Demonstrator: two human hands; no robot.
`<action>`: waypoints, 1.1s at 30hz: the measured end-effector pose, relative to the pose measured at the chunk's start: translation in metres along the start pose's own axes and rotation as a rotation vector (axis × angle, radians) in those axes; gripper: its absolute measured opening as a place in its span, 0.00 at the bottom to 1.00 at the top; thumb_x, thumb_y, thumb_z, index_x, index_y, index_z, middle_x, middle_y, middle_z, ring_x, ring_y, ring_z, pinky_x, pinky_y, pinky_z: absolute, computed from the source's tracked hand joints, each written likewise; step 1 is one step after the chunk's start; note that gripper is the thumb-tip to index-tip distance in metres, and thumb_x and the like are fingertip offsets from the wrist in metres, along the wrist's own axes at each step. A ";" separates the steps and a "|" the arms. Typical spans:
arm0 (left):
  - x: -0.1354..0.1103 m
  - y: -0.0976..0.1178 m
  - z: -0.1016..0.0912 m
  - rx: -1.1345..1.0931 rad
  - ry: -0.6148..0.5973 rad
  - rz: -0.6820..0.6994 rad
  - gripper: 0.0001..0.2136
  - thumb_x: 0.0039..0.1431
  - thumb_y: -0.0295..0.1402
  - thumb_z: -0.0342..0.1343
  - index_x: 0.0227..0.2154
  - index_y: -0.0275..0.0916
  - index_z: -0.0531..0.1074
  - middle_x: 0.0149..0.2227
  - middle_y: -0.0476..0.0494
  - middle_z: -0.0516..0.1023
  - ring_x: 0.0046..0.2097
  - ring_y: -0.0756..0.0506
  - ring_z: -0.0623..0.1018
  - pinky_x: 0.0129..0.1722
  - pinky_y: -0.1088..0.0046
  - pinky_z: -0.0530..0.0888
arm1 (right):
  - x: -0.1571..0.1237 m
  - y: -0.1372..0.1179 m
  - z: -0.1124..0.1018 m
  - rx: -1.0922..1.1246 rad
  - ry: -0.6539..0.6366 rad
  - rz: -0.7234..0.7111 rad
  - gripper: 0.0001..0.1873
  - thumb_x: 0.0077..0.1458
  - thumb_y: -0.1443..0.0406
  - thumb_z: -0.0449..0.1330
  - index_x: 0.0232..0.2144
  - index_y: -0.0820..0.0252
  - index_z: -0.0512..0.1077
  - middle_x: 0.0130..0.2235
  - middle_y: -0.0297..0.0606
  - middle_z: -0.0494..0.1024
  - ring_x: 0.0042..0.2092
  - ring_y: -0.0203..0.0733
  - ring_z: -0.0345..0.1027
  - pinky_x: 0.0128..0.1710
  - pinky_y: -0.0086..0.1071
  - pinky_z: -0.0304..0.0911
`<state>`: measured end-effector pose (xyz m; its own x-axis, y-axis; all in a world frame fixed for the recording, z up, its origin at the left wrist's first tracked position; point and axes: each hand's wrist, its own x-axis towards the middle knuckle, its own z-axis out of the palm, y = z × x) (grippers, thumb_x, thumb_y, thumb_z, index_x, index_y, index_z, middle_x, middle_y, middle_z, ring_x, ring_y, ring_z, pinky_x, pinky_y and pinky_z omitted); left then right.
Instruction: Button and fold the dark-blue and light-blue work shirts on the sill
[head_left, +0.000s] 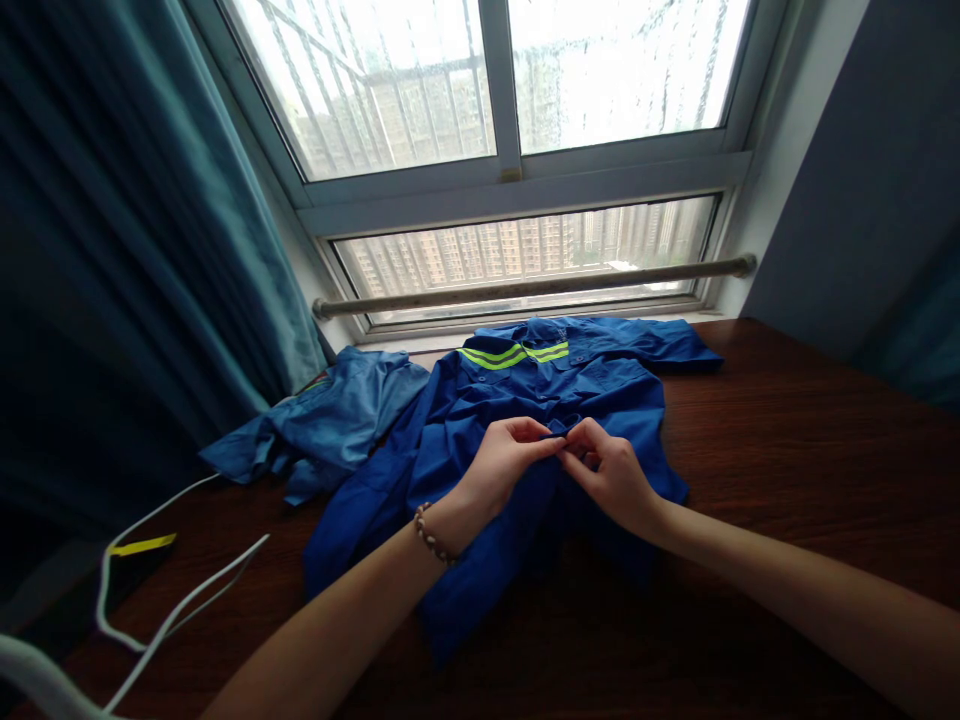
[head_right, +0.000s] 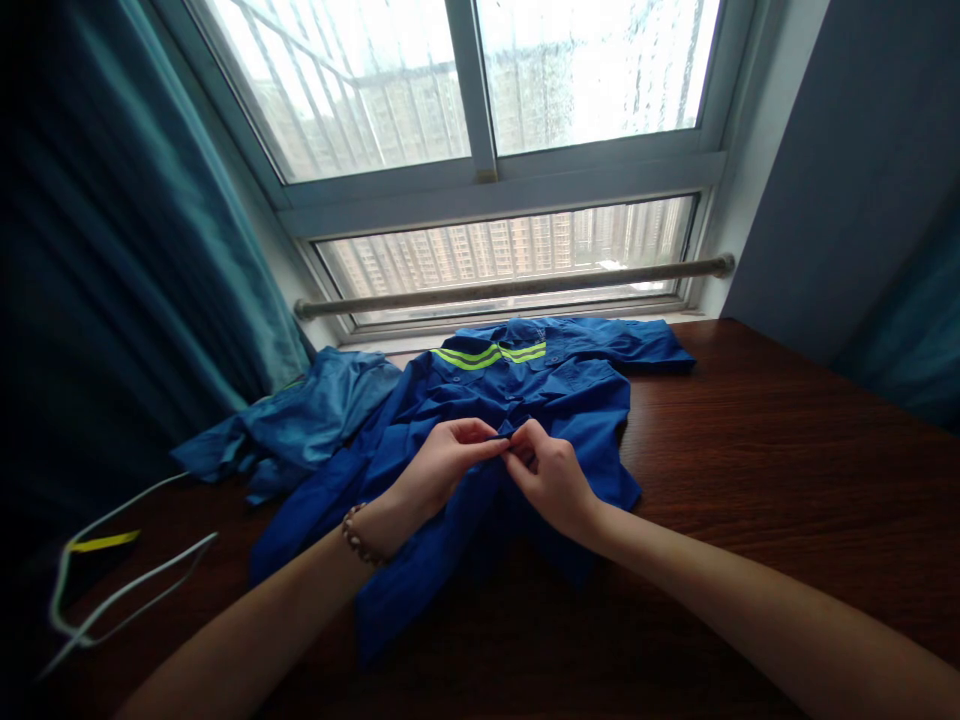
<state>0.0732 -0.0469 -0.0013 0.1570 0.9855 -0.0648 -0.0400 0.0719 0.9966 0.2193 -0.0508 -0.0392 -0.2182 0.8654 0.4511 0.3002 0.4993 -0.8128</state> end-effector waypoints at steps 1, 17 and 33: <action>0.001 -0.001 0.000 -0.091 0.004 -0.056 0.12 0.35 0.31 0.66 0.24 0.33 0.70 0.22 0.49 0.73 0.25 0.53 0.72 0.26 0.79 0.67 | 0.000 -0.001 0.000 0.005 0.002 0.004 0.05 0.52 0.63 0.54 0.28 0.58 0.63 0.25 0.33 0.71 0.28 0.35 0.67 0.24 0.26 0.59; 0.009 -0.016 0.000 -0.399 0.100 -0.233 0.08 0.39 0.25 0.64 0.22 0.32 0.68 0.22 0.49 0.71 0.24 0.55 0.72 0.27 0.81 0.71 | 0.004 0.006 0.000 0.202 0.013 0.110 0.11 0.49 0.57 0.57 0.29 0.57 0.62 0.22 0.32 0.72 0.24 0.38 0.68 0.23 0.30 0.62; 0.008 -0.016 -0.001 -0.232 0.064 -0.121 0.11 0.34 0.28 0.66 0.23 0.32 0.70 0.20 0.50 0.71 0.22 0.56 0.70 0.24 0.82 0.66 | 0.003 0.010 0.001 0.192 0.013 0.127 0.13 0.46 0.56 0.59 0.24 0.56 0.60 0.21 0.33 0.72 0.24 0.40 0.69 0.23 0.31 0.64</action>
<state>0.0742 -0.0403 -0.0179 0.1121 0.9747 -0.1934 -0.2506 0.2161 0.9437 0.2206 -0.0432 -0.0467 -0.1773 0.9217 0.3449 0.1419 0.3707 -0.9178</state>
